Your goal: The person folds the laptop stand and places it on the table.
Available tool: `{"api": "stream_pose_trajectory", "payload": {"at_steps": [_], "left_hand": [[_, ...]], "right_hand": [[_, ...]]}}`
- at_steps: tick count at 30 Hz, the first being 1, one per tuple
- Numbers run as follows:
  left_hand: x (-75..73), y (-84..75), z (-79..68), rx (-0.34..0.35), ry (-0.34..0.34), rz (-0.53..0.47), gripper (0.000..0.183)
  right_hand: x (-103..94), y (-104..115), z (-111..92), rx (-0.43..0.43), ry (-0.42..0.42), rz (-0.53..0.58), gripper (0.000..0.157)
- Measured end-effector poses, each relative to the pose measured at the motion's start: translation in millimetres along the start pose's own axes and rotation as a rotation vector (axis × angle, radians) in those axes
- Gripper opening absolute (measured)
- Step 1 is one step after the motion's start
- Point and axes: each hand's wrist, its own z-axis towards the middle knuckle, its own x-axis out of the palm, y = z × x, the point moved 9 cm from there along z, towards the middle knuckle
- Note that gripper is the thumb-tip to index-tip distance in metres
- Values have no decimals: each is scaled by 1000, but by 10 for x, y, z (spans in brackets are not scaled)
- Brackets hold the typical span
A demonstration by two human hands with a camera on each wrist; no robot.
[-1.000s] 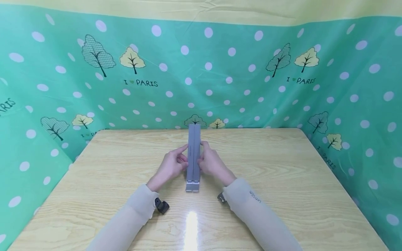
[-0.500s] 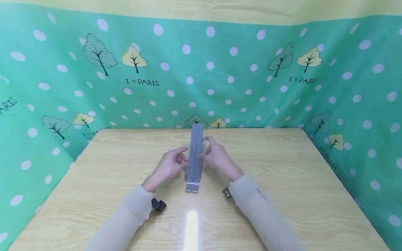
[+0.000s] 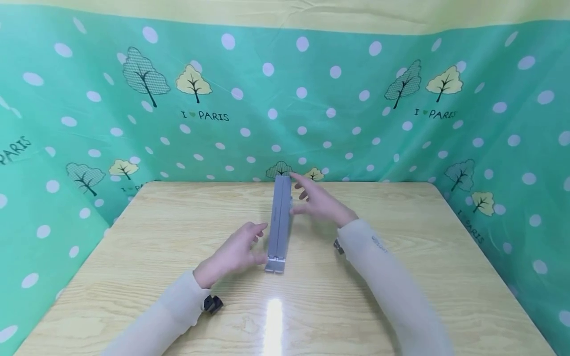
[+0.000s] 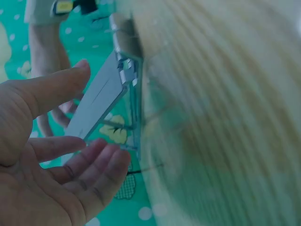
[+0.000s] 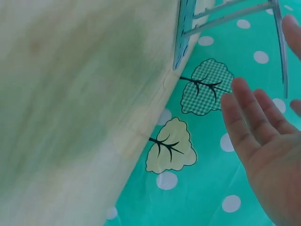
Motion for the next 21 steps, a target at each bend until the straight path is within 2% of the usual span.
{"api": "stream_pose_trajectory", "payload": {"at_steps": [5,13,21], "left_hand": [[79,-34,-10,6,22,45,103],[150,-110,-19,85,14,141,109],[167,-106,-22,75,22,155,108]], "right_hand": [[10,-2,83,11,41,-28,101],[32,-76,95,80,44,-7,99],[22,-115,53,109,29,25,99]]}}
